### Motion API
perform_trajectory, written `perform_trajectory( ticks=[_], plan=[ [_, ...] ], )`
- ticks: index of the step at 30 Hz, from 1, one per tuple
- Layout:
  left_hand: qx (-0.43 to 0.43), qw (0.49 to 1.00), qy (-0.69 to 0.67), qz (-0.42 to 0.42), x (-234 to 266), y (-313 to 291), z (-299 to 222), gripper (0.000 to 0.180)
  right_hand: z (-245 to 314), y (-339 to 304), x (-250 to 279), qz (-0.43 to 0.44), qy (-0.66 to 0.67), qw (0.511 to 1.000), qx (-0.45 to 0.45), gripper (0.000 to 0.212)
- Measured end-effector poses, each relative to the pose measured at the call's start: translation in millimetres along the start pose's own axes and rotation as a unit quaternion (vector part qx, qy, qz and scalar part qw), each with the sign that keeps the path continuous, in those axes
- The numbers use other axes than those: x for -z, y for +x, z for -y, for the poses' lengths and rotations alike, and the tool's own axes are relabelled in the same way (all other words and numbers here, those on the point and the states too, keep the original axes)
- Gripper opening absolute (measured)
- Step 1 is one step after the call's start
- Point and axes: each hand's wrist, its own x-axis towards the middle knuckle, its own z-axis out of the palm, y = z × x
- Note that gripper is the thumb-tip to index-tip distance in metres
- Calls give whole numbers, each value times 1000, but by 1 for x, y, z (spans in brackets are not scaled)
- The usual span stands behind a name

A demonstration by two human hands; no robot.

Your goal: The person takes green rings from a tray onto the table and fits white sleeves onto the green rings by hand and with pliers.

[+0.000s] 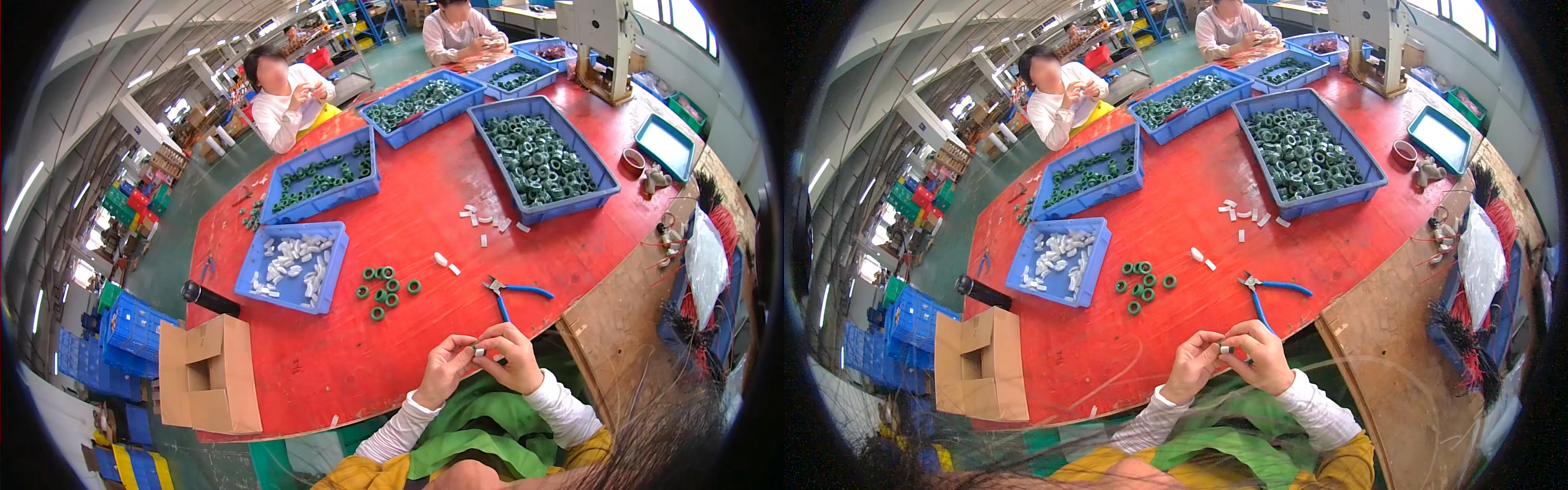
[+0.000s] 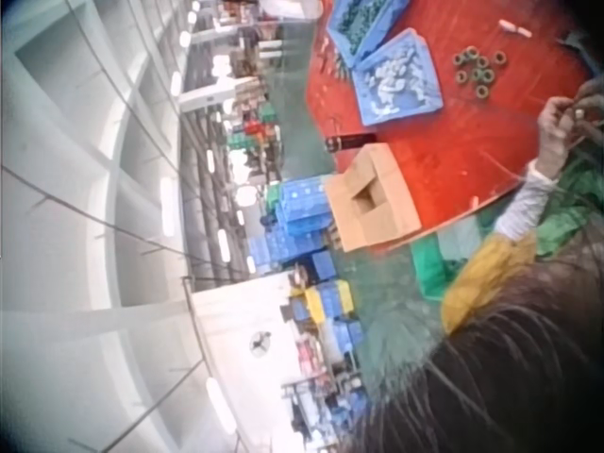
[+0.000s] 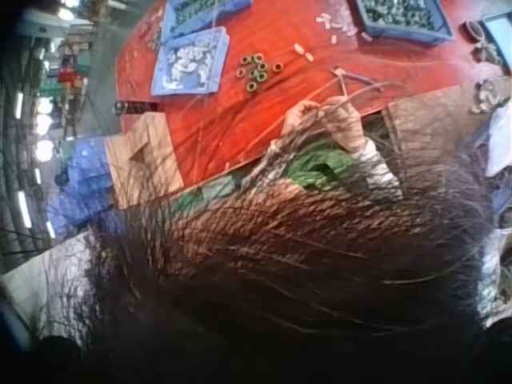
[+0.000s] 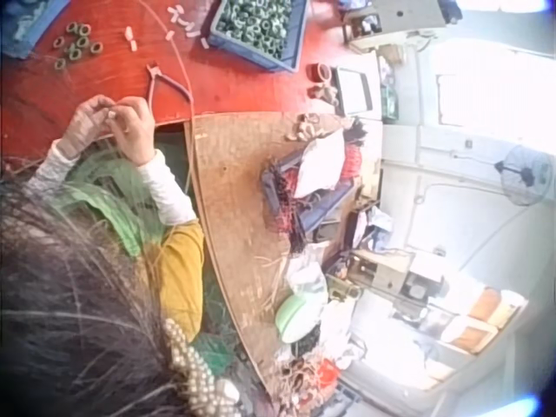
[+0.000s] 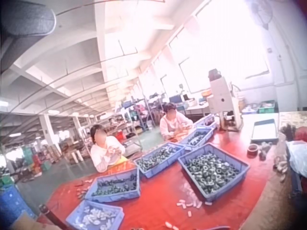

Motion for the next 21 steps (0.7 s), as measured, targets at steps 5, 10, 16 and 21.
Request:
perform_trajectory(
  ticks=[5,10,16,21],
  plan=[
    [-24,999,-35,-16,-3,2,4,16,2,-3,3,10,-46,998,39,24],
    [-51,994,-79,-56,-11,9,-4,14,14,17,10,-40,-151,982,102,20],
    [-64,993,-93,-39,-11,16,-3,13,10,-3,-1,-33,-149,986,68,23],
    [-66,993,-89,-42,-14,16,1,12,15,-1,0,-75,-145,985,58,22]
  ],
)
